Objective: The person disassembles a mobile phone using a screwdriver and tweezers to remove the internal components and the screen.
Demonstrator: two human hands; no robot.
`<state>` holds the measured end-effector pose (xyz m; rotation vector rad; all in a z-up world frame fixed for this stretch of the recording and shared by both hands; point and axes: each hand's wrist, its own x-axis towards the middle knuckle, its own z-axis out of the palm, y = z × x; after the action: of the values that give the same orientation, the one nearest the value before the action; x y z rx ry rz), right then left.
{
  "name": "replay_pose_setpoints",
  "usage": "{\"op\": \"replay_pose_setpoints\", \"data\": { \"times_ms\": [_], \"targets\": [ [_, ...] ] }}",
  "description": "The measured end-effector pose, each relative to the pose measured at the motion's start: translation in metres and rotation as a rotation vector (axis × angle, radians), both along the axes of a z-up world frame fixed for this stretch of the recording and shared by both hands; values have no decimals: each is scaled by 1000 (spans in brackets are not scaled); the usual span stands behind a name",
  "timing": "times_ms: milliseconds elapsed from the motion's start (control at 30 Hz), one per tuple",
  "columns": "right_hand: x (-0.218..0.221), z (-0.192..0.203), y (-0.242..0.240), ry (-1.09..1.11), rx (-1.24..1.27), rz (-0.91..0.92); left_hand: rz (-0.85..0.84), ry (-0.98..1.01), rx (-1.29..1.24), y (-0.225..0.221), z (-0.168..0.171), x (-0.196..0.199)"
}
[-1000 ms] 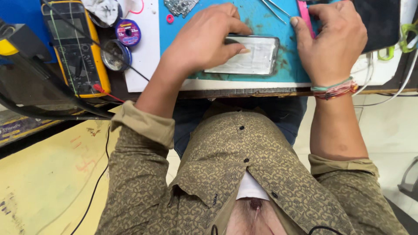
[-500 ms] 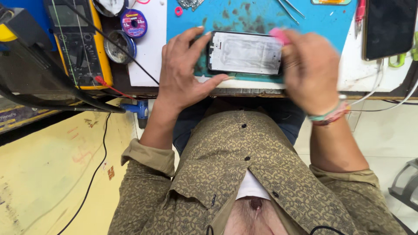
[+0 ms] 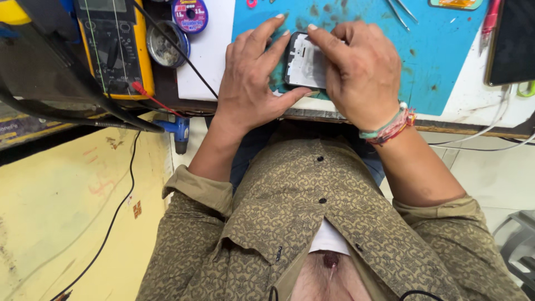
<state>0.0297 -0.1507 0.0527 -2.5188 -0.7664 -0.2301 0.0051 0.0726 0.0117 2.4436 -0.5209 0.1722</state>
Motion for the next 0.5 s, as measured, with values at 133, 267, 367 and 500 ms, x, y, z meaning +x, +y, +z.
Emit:
{"op": "replay_pose_setpoints", "data": {
  "times_ms": [133,267,367,500],
  "targets": [
    [7,-2,9,-44,55,10,-8,-14,1,1,-3,0],
    [9,1,15,-75,-1,13,-6,7,-20,1,-4,0],
    [9,4,19,-134,-27,17,-6,14,-26,2,-4,0],
    [6,6,23,-167,-82,14,-9,7,-40,3,-3,1]
  ]
}}
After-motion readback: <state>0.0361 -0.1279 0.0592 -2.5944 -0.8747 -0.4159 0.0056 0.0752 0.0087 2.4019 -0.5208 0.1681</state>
